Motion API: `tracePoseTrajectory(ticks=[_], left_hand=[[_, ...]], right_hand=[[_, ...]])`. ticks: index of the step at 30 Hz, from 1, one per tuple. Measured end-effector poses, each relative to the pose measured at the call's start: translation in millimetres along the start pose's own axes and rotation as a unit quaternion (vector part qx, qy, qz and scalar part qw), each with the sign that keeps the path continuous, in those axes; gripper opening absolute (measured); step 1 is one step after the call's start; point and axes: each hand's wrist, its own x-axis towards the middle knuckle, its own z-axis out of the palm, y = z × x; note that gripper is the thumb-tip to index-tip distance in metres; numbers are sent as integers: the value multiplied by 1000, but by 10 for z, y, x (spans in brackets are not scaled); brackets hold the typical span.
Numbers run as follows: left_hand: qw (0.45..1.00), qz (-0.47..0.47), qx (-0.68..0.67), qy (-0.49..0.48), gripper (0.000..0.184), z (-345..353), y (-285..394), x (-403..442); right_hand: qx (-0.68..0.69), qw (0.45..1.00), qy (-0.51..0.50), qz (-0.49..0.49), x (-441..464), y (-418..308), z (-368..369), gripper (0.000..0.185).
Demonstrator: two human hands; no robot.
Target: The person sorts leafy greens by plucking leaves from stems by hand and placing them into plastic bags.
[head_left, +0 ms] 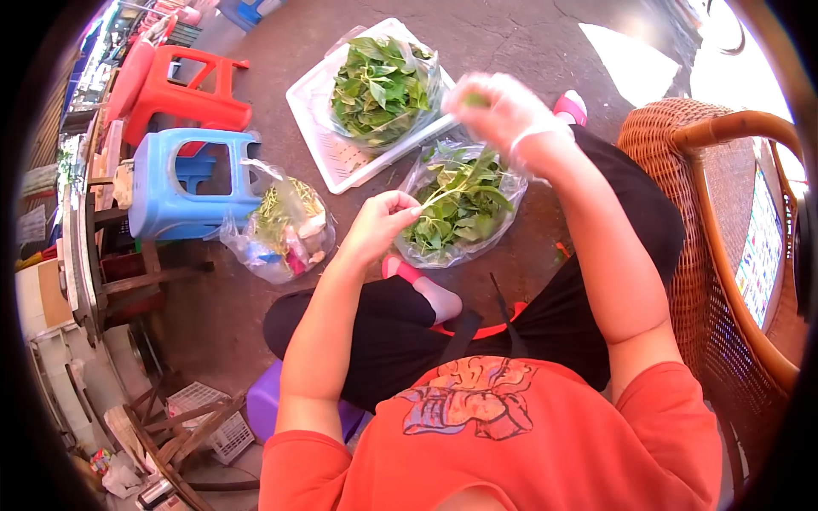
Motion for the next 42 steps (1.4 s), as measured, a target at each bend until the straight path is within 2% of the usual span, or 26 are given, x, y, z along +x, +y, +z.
tracePoseTrajectory(ticks=[2,4,6,11,14,15,17,18,19,20,21,22,24,25,28,30,31,32,34,37,40,41,42], left_hand=[[995,-11,-92,28,12,-18,36,-146],[983,-3,-178,33,11,-45,41,-241],[974,5,-221,44,11,-85,36,-295],[965,42,-253,61,12,-164,55,-322],[966,59,-242,75,12,-124,99,-321],[967,65,-234,79,12,-114,109,-324],[966,84,-225,95,12,-126,109,-346],[966,93,-220,102,12,-131,115,-353],[964,96,-226,104,12,-142,140,-364],[962,99,-232,107,12,-152,170,-384],[959,103,-239,110,12,-162,182,-395],[957,99,-256,97,12,-176,169,-390],[950,92,-289,68,12,-210,139,-374],[949,87,-298,50,12,-221,139,-372],[945,70,-319,0,11,-219,145,-387],[941,62,-331,-27,11,-200,190,-403],[942,62,-327,-28,11,-192,201,-409],[944,62,-324,-28,11,-184,210,-415],[946,63,-317,-19,11,-171,208,-408],[951,68,-301,13,11,-135,176,-358],[953,84,-285,57,12,-122,187,-351],[952,91,-284,73,12,-122,194,-368],[950,99,-282,88,13,-125,203,-371]], right_hand=[[-153,980,-103,-78,-91,40,124,16],[-198,962,-188,-6,-159,59,271,21],[-197,957,-204,-54,-203,27,366,24],[-123,969,-100,-188,-167,248,599,11],[-254,958,-46,-124,-203,64,654,6],[-336,936,9,-105,-102,251,785,5],[-340,933,90,-67,-25,346,656,16],[-300,943,140,-12,-12,206,536,21],[-213,968,129,8,58,248,447,27],[-16,996,42,79,79,194,379,27],[164,970,-15,179,101,139,311,28],[241,945,-93,200,113,120,236,28],[199,960,-104,167,40,-70,285,25],[194,972,-99,85,42,29,391,24],[165,963,-207,45,-27,-129,397,26],[215,925,-313,2,-68,-98,389,25],[125,933,-337,-22,-79,-118,372,25],[117,927,-356,-13,-100,-178,358,23],[43,947,-318,-2,-134,-221,368,21],[-110,968,-173,-144,-125,-17,565,21],[-156,976,62,-140,-48,273,746,23],[-60,997,47,7,25,249,686,22],[162,965,-52,199,44,83,516,24]])
